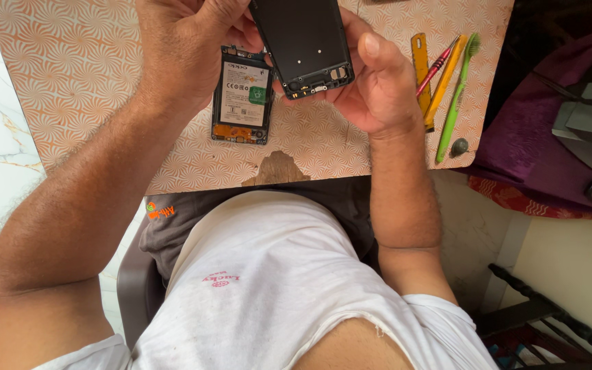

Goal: The person disassembles a smartphone by hand, prying the back cover off and separating the internal components from the chassis. The person then holds the separated parts, including the battery and motherboard, to show the internal layout.

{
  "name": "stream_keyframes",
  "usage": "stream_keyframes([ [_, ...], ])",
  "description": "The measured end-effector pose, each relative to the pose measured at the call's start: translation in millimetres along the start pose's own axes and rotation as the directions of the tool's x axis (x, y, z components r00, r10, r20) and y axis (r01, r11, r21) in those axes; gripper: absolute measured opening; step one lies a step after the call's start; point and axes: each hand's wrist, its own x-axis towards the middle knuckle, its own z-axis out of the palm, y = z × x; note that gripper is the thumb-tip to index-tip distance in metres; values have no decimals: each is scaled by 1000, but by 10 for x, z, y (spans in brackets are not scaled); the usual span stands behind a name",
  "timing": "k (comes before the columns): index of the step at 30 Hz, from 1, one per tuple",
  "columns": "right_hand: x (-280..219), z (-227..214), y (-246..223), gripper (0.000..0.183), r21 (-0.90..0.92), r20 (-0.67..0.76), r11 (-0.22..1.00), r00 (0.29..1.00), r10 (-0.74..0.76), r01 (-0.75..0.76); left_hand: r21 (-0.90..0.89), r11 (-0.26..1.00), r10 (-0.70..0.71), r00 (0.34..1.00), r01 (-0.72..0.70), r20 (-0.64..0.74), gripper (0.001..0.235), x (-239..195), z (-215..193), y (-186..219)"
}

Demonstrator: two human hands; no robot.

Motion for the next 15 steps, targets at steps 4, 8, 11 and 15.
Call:
stream_keyframes([
  [4,22,46,-23,88,15,-19,1000,1000,7,-7,-24,1000,2,1000,-2,-3,23,13,5,-4],
  [8,22,42,-25,88,2,-28,1000,999,28,-28,-37,999,1,1000,-1,4,23,8,5,-17],
  [11,20,43,-31,89,-7,-36,999,999,40,-41,-37,999,-15,1000,15,0,24,10,-4,-8],
  [15,28,58,-32,90,-7,-26,999,999,44,-44,-54,998,-41,999,39,-34,25,12,11,25],
])
